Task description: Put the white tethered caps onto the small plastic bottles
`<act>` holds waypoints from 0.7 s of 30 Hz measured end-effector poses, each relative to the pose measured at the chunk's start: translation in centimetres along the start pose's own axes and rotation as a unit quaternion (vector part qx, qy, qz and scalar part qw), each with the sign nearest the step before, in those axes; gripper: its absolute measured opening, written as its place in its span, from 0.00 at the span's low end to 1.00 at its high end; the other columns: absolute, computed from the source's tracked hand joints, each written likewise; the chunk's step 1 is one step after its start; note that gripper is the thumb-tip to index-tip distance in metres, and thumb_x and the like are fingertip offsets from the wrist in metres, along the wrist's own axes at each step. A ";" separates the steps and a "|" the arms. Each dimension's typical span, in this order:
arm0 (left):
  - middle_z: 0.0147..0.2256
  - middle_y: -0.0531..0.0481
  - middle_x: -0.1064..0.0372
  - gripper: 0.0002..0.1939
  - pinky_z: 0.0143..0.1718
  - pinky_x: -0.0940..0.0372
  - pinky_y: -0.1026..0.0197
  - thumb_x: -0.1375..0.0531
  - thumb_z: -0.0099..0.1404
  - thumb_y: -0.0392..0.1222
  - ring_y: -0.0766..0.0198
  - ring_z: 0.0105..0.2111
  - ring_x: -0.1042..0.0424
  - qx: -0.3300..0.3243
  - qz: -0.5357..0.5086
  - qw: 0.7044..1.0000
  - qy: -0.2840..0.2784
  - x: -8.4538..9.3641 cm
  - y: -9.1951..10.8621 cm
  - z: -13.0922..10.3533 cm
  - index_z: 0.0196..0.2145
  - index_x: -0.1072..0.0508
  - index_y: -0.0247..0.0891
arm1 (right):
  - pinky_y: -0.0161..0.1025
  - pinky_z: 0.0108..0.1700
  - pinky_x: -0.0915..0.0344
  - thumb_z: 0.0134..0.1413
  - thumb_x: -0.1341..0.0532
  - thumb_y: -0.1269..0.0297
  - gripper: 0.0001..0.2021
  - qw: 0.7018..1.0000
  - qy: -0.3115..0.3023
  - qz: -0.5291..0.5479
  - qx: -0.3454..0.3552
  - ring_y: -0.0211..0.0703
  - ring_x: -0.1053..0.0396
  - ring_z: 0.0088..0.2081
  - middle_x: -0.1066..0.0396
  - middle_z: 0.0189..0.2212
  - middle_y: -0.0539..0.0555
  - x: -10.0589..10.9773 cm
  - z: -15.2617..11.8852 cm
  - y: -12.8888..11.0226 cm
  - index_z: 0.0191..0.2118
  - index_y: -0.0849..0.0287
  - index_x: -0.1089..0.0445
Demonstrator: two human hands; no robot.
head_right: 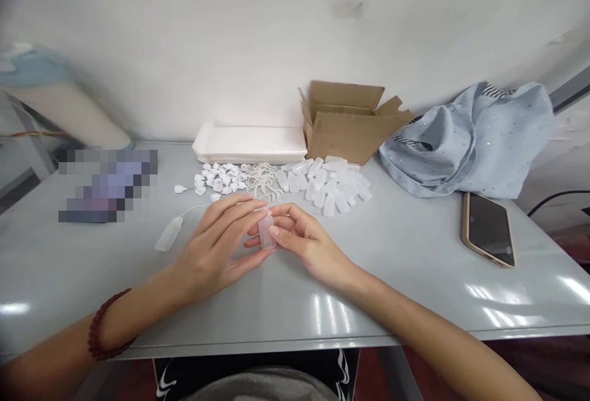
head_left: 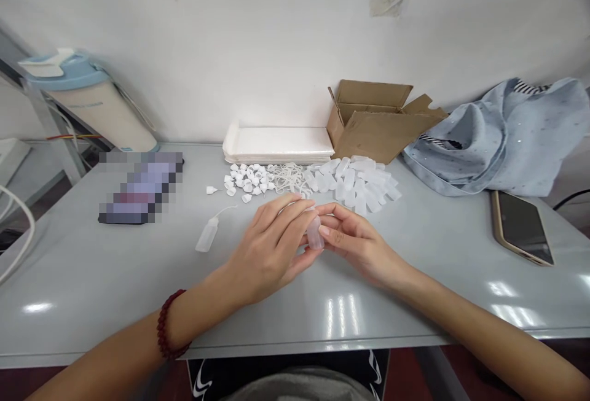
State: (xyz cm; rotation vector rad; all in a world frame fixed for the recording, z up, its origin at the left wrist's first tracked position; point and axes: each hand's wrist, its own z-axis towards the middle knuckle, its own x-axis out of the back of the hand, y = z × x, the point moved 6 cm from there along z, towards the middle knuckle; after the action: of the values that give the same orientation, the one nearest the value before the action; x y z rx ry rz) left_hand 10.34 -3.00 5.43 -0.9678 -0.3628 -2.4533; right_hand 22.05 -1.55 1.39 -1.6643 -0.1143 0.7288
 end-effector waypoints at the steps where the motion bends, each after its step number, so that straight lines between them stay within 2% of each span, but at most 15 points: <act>1: 0.47 0.37 0.29 0.20 0.52 0.34 0.46 0.37 0.60 0.36 0.48 0.52 0.36 0.001 -0.003 1.000 -0.006 0.1 -0.1 0.0 0.49 0.35 0.28 | 0.45 0.49 0.34 0.62 0.43 0.67 0.08 1.000 -0.002 -0.006 0.000 0.43 0.27 0.45 0.27 0.43 0.56 0.0 0.0 0.0 0.46 0.58 0.38; 5: 0.48 0.41 0.30 0.21 0.54 0.37 0.48 0.38 0.62 0.39 0.50 0.54 0.38 0.007 -0.021 0.997 -0.071 1.2 -1.3 -0.9 0.51 0.35 0.32 | 0.45 0.51 0.36 0.60 0.41 0.63 0.09 0.997 0.004 -0.076 -0.004 0.43 0.28 0.45 0.27 0.43 0.56 0.1 0.0 0.5 0.44 0.58 0.37; 10: 0.51 0.47 0.31 0.19 0.55 0.41 0.46 0.40 0.64 0.45 0.50 0.57 0.42 0.098 -0.026 0.968 -0.230 3.2 -5.9 -5.0 0.51 0.34 0.41 | 0.45 0.49 0.35 0.59 0.42 0.62 0.08 0.987 0.051 -0.150 -0.012 0.44 0.26 0.43 0.28 0.43 0.57 0.7 0.0 0.6 0.43 0.58 0.36; 12: 0.50 0.49 0.30 0.20 0.54 0.40 0.46 0.39 0.62 0.50 0.50 0.56 0.41 0.130 -0.035 0.953 -0.271 4.1 -7.7 -6.5 0.51 0.33 0.44 | 0.45 0.46 0.34 0.59 0.42 0.62 0.07 0.984 0.067 -0.166 -0.018 0.44 0.25 0.41 0.28 0.42 0.57 1.0 0.2 0.5 0.41 0.59 0.35; 17: 0.50 0.52 0.30 0.21 0.53 0.39 0.46 0.39 0.60 0.53 0.49 0.57 0.42 0.171 -0.052 0.918 -0.355 4.8 -10.2 -8.3 0.51 0.32 0.48 | 0.42 0.40 0.34 0.59 0.43 0.62 0.07 0.975 0.087 -0.204 -0.026 0.44 0.25 0.38 0.28 0.40 0.57 1.4 0.5 0.4 0.39 0.60 0.34; 21: 0.52 0.52 0.32 0.22 0.55 0.41 0.46 0.40 0.60 0.53 0.48 0.59 0.45 0.195 -0.040 0.907 -0.372 4.7 -11.0 -8.6 0.52 0.32 0.49 | 0.40 0.37 0.34 0.59 0.43 0.62 0.06 0.966 0.101 -0.238 -0.019 0.42 0.25 0.35 0.27 0.37 0.55 1.6 0.4 0.2 0.36 0.60 0.33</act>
State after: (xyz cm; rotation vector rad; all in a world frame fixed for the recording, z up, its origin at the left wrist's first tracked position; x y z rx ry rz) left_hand -3.28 1.31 1.81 -1.6828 -1.1103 -1.8573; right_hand 23.03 -0.52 0.54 -1.6505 -0.3697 0.1939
